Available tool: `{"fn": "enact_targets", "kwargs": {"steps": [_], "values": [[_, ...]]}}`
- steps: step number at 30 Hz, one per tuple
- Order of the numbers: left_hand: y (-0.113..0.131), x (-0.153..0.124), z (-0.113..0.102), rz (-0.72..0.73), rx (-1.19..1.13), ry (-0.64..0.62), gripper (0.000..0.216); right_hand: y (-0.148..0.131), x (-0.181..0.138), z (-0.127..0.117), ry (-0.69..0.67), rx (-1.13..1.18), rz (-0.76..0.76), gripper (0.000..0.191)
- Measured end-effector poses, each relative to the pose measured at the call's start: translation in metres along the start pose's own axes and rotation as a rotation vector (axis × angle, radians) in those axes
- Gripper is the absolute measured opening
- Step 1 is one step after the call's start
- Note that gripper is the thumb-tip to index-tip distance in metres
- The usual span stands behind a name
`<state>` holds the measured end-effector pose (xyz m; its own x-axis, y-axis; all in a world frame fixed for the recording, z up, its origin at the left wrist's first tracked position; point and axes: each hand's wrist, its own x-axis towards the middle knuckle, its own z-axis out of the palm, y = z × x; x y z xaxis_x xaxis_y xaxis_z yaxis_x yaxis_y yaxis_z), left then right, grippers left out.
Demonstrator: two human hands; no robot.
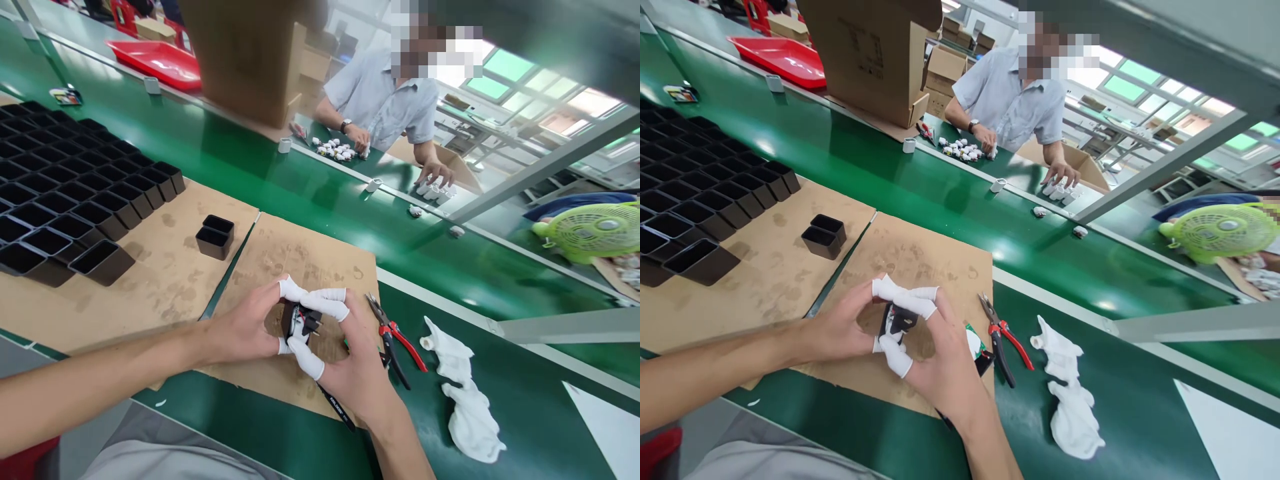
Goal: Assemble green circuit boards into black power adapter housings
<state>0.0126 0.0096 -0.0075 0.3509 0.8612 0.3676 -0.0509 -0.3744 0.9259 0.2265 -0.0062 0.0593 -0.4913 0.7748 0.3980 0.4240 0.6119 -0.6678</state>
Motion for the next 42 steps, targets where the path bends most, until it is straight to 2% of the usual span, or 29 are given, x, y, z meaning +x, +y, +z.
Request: {"fn": "enact_targets", "kwargs": {"steps": [3,7,9,13,16,20,23,26,28,30,32,35,42], "values": [[0.0,0.004,0.0,0.011,-0.02,0.01,0.043,0.002,-0.001,0.003,0.099,-0.083,-0.06,0.058],[0.012,0.01,-0.002,0.035,-0.021,0.05,0.052,0.003,-0.008,0.005,0.469,-0.306,-0.286,0.04],[0.023,0.012,-0.005,0.061,-0.009,0.086,0.056,-0.002,-0.012,0.005,0.605,-0.358,-0.371,0.033],[0.052,0.002,-0.011,0.12,0.06,0.16,0.059,-0.03,-0.021,0.016,0.643,-0.409,-0.391,0.039],[0.07,-0.02,-0.01,0.171,0.146,0.249,0.06,-0.056,-0.03,0.042,0.662,-0.363,-0.303,0.05],[0.08,-0.057,-0.003,0.216,0.252,0.381,0.072,-0.077,-0.045,0.094,0.738,-0.027,-0.166,0.059],[0.083,-0.084,0.0,0.239,0.382,0.456,0.076,-0.085,-0.055,0.127,0.81,0.196,-0.045,0.047],[0.089,-0.111,0.002,0.227,0.491,0.498,0.074,-0.088,-0.061,0.148,0.908,0.565,0.214,0.022],[0.093,-0.128,0.005,0.158,0.448,0.536,0.072,-0.091,-0.063,0.158,0.91,0.913,0.439,0.014],[0.096,-0.142,0.012,0.02,0.301,0.601,0.062,-0.096,-0.065,0.168,0.849,1.233,0.629,0.024],[0.096,-0.15,0.02,-0.134,0.137,0.629,0.047,-0.101,-0.068,0.177,0.774,1.435,0.742,0.036],[0.097,-0.151,0.027,-0.274,0.021,0.589,0.042,-0.108,-0.072,0.188,0.725,1.532,0.783,0.04],[0.098,-0.137,0.023,-0.349,-0.186,0.585,0.057,-0.111,-0.069,0.19,0.734,1.531,0.855,0.037]]}}
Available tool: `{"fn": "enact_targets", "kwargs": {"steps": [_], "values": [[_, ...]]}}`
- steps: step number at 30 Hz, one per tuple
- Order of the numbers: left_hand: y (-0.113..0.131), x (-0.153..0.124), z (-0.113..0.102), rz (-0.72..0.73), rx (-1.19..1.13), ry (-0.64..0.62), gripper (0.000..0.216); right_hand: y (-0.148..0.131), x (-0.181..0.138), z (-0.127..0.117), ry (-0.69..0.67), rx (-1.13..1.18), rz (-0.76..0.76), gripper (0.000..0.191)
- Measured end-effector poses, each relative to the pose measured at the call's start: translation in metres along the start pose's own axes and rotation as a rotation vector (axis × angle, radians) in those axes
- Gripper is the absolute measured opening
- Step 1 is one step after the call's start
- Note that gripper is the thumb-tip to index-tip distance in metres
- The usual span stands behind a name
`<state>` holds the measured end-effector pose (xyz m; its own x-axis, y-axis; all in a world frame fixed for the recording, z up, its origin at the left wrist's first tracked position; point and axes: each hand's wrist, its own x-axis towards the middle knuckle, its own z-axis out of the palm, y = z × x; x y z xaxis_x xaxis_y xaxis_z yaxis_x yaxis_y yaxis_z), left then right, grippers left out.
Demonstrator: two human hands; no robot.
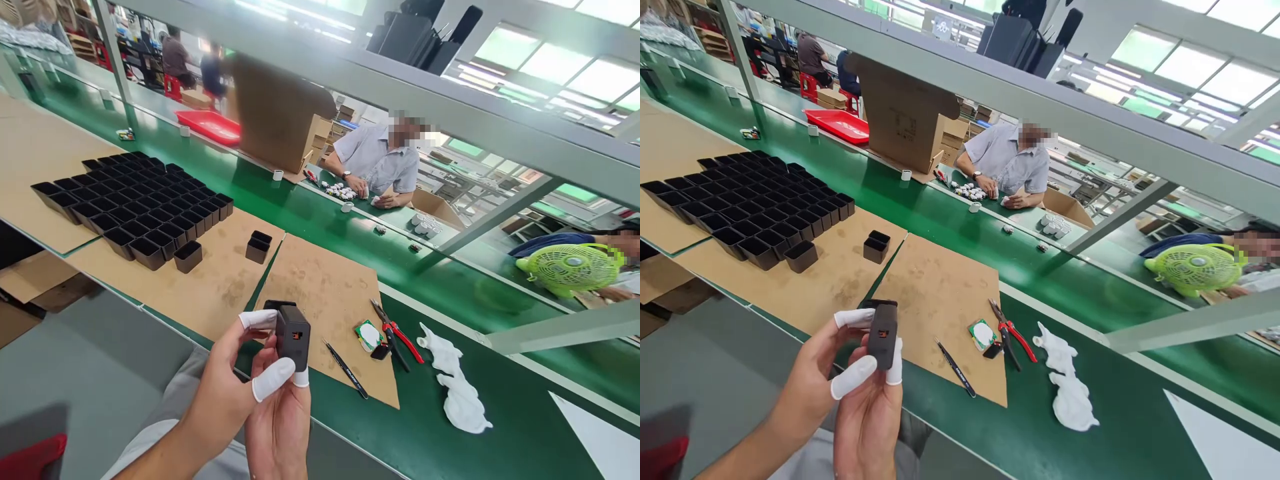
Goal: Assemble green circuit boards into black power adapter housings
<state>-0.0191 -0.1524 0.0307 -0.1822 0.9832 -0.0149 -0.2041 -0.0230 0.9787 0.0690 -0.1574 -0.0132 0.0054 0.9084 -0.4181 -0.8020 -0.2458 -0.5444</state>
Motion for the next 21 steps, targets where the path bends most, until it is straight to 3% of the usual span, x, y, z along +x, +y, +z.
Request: {"fn": "enact_targets", "kwargs": {"steps": [10,16,18,21], "values": [[-0.013,0.018,0.01,-0.08,-0.126,0.001,0.063,0.003,0.01,-0.001,0.039,-0.11,-0.107,0.041],[-0.02,0.023,0.002,-0.148,-0.164,0.059,0.07,-0.01,0.02,-0.015,0.119,-0.438,-0.697,0.025],[-0.022,0.026,-0.004,-0.181,-0.189,0.039,0.07,-0.016,0.022,-0.022,0.098,-0.44,-0.748,0.032],[-0.024,0.028,-0.012,-0.266,-0.252,-0.006,0.07,-0.021,0.026,-0.029,-0.013,-0.445,-0.667,0.045]]}}
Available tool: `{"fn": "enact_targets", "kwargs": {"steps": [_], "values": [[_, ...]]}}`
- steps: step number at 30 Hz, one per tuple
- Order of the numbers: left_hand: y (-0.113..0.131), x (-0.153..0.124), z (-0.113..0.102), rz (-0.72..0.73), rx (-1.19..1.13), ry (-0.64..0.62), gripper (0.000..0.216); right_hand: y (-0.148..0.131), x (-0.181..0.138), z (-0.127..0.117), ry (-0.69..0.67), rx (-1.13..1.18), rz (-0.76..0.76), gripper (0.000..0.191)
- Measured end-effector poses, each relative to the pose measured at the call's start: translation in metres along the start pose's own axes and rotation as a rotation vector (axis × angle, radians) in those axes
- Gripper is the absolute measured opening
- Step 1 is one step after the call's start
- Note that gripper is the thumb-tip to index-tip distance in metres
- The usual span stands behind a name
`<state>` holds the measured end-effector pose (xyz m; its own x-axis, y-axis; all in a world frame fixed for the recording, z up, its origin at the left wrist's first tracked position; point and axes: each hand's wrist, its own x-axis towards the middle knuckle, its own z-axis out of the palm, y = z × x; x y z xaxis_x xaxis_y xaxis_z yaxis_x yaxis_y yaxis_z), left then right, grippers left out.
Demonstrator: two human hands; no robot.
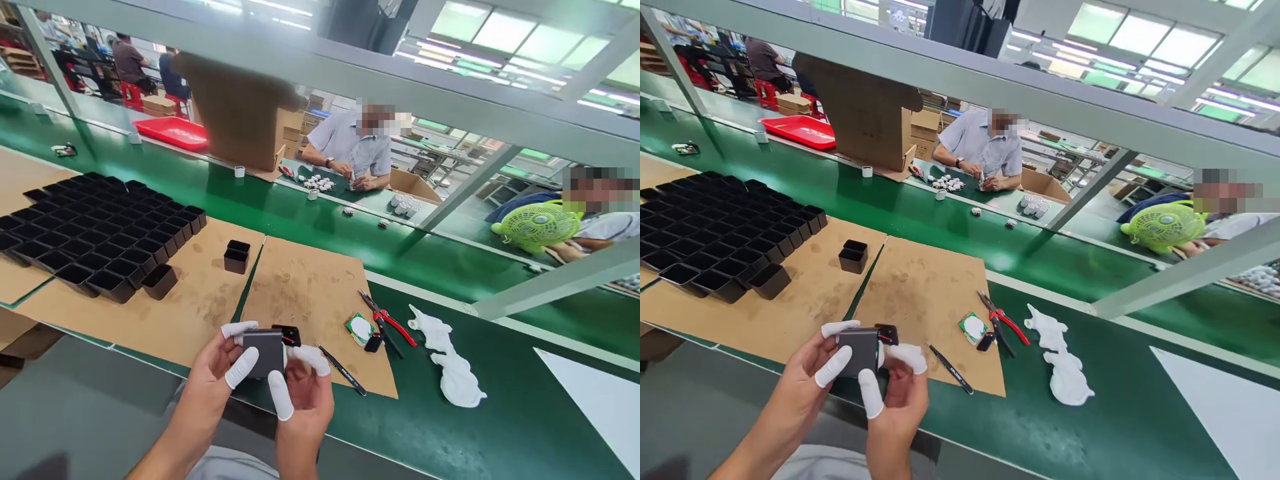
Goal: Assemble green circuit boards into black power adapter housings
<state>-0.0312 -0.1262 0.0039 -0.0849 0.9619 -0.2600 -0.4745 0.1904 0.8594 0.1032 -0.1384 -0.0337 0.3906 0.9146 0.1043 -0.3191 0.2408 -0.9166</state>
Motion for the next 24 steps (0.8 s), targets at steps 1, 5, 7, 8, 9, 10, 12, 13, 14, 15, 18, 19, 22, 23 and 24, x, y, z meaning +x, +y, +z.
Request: {"fn": "enact_targets", "kwargs": {"steps": [1,5,7,8,9,10,12,13,14,15,18,19,22,23,24], "values": [[0.0,-0.001,-0.002,-0.024,-0.026,-0.004,0.07,0.002,0.002,-0.001,-0.05,0.02,0.035,0.049],[0.003,-0.007,-0.004,-0.055,-0.122,-0.013,0.063,0.021,0.007,0.001,-0.225,0.102,0.152,0.06],[0.004,-0.01,-0.005,-0.059,-0.157,-0.02,0.06,0.034,0.01,0.004,-0.276,0.152,0.171,0.069],[0.005,-0.01,-0.007,-0.065,-0.168,-0.032,0.061,0.039,0.011,0.005,-0.303,0.18,0.175,0.073],[0.006,-0.011,-0.01,-0.064,-0.171,-0.044,0.061,0.042,0.013,0.006,-0.338,0.2,0.18,0.079],[0.006,-0.01,-0.014,-0.056,-0.16,-0.049,0.062,0.042,0.015,0.006,-0.379,0.203,0.182,0.084],[0.011,-0.009,-0.026,-0.027,-0.076,-0.044,0.064,0.033,0.021,0.004,-0.469,0.105,0.146,0.091],[0.015,-0.007,-0.033,-0.003,-0.002,-0.029,0.066,0.026,0.025,0.002,-0.506,-0.006,0.092,0.09],[0.021,-0.005,-0.04,0.027,0.093,-0.012,0.067,0.018,0.03,0.0,-0.532,-0.162,0.01,0.087],[0.029,-0.003,-0.047,0.068,0.21,0.005,0.066,0.01,0.035,-0.002,-0.587,-0.333,-0.05,0.079],[0.061,0.01,-0.062,0.306,0.657,0.014,0.051,-0.004,0.05,-0.002,-0.805,-0.685,-0.187,0.075],[0.073,0.017,-0.064,0.411,0.806,0.001,0.043,-0.004,0.054,-0.001,-0.814,-0.758,-0.25,0.075],[0.098,0.048,-0.061,0.539,1.009,-0.085,0.033,0.005,0.061,0.003,-0.684,-0.901,-0.433,0.064],[0.102,0.059,-0.057,0.54,1.015,-0.102,0.033,0.008,0.061,0.003,-0.642,-0.928,-0.472,0.058],[0.104,0.07,-0.053,0.541,1.021,-0.115,0.034,0.01,0.061,0.002,-0.609,-0.946,-0.502,0.053]]}}
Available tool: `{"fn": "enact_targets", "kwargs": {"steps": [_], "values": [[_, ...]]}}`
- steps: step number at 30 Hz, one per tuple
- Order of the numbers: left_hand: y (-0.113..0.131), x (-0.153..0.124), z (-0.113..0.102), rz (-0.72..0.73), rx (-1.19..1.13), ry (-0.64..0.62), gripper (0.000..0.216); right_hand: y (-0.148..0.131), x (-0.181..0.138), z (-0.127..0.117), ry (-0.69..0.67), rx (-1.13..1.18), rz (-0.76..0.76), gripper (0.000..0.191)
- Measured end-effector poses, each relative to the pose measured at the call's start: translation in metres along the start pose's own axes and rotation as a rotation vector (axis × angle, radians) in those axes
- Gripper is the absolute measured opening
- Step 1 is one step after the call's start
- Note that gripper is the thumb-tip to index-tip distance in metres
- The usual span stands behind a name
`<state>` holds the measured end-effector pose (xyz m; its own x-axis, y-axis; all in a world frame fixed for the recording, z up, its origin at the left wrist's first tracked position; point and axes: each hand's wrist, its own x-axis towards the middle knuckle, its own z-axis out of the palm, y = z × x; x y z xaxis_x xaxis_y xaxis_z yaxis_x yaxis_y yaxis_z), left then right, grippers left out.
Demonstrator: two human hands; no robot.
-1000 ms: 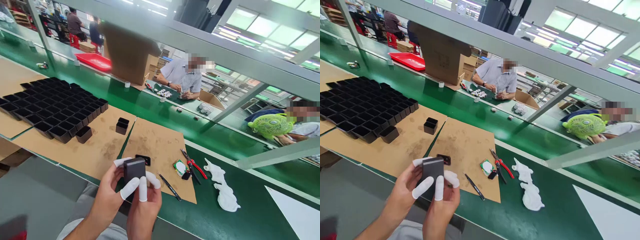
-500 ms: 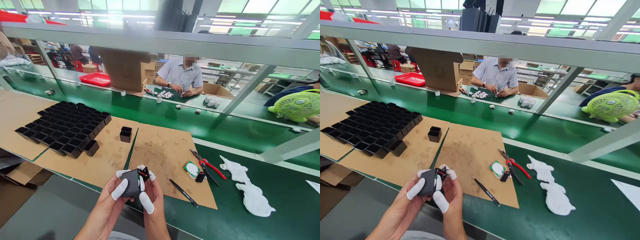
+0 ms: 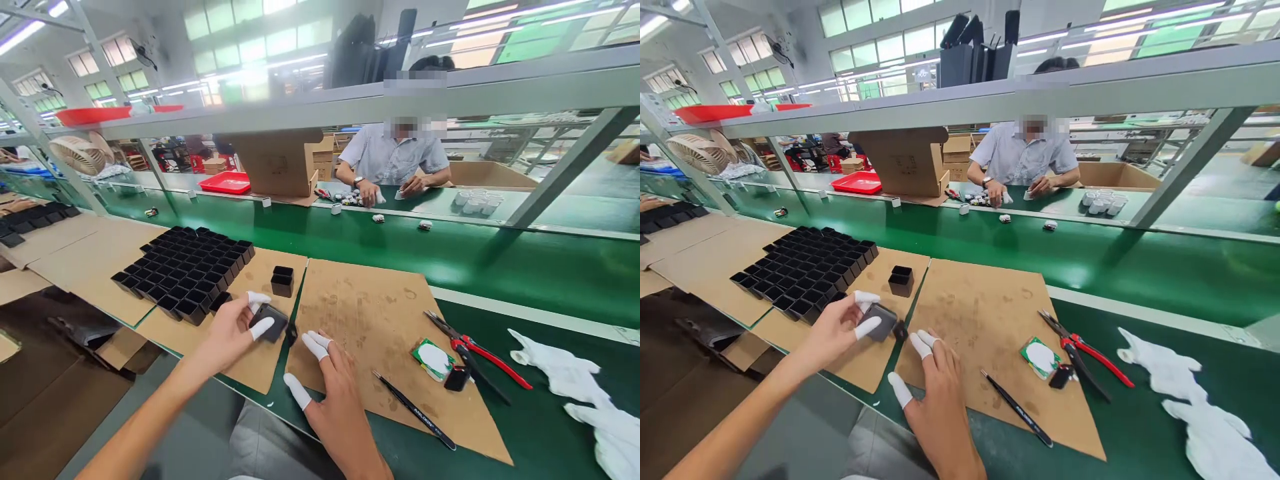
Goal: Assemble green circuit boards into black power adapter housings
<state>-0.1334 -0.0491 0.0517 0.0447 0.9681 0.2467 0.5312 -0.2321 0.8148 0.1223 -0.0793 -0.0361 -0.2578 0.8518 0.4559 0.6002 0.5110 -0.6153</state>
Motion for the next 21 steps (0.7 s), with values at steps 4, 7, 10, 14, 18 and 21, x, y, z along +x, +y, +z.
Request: {"fn": "enact_targets", "kwargs": {"steps": [4,7,10,14,18,21], "values": [[-0.001,0.03,0.018,0.041,0.007,-0.054,0.035,0.002,-0.006,-0.001,0.078,-0.046,-0.014,0.045],[0.004,0.04,0.027,0.059,0.025,-0.074,0.035,-0.002,-0.008,-0.002,0.133,-0.026,0.022,0.04],[0.007,0.048,0.028,0.073,0.062,-0.044,0.036,-0.005,-0.008,-0.001,0.175,-0.011,0.064,0.037],[0.008,0.058,0.028,0.092,0.092,-0.007,0.038,-0.008,-0.007,-0.002,0.194,0.004,0.089,0.031],[0.01,0.063,0.03,0.095,0.074,0.006,0.037,-0.01,-0.006,-0.003,0.179,0.041,0.098,0.03],[0.012,0.065,0.031,0.089,0.025,0.013,0.039,-0.012,-0.007,-0.002,0.181,0.056,0.133,0.03]]}}
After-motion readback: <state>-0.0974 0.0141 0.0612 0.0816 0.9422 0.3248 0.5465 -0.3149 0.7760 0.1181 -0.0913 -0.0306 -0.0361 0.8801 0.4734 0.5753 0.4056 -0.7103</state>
